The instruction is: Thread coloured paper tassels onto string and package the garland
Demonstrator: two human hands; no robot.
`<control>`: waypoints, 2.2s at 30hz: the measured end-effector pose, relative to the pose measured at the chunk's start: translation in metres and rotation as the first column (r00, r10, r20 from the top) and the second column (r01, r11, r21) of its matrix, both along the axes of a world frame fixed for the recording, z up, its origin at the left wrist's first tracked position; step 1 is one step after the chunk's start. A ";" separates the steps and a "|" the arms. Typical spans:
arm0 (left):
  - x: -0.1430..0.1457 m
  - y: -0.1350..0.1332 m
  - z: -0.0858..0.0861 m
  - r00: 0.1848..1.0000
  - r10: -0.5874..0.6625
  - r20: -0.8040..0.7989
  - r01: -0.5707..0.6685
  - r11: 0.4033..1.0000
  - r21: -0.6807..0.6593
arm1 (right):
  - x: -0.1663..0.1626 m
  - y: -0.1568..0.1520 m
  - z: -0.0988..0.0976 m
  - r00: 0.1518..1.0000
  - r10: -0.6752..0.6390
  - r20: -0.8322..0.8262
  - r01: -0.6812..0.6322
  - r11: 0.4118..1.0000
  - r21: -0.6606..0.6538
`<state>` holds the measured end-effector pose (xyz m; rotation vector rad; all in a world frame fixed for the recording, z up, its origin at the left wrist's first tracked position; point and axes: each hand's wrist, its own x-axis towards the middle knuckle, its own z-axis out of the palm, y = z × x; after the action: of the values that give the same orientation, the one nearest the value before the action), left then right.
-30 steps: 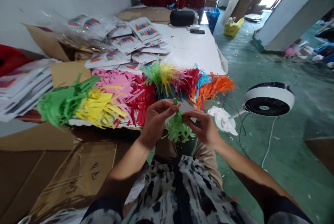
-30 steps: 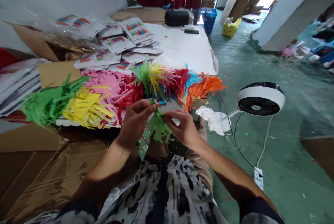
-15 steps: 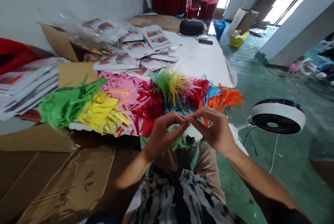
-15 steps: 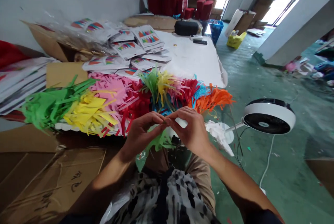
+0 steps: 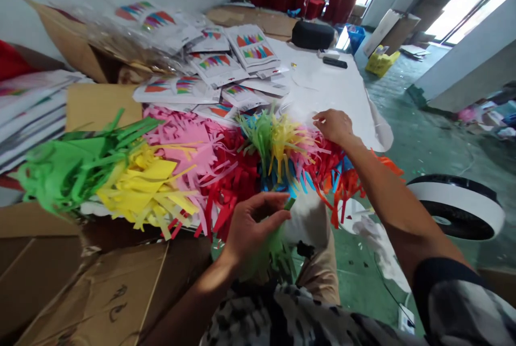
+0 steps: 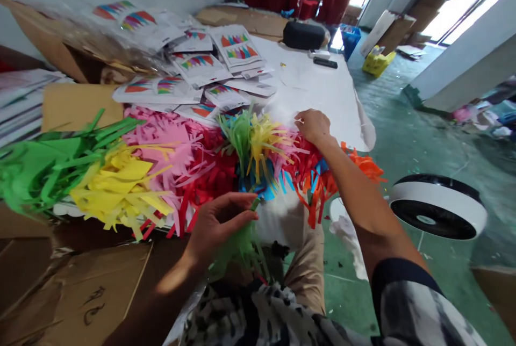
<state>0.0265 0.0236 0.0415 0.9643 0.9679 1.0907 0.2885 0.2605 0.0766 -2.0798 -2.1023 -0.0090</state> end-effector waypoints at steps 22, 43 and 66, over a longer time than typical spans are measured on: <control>-0.003 -0.009 0.002 0.996 0.086 -0.024 -0.086 0.996 0.008 | 0.003 -0.008 0.013 0.976 0.038 -0.213 0.015 0.970 0.241; 0.022 -0.062 0.015 0.920 0.234 -0.314 -0.080 0.897 0.434 | -0.039 -0.286 0.009 0.469 0.429 -0.772 -0.345 0.894 0.286; 0.019 -0.073 0.023 0.917 0.136 -0.375 0.116 0.808 0.578 | -0.037 -0.308 0.007 0.526 0.506 -0.683 -0.441 0.850 0.289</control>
<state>0.0451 -0.0491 0.0645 1.7574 0.9698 1.2617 0.2512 -0.0475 0.0833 -1.0562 -1.9532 0.7020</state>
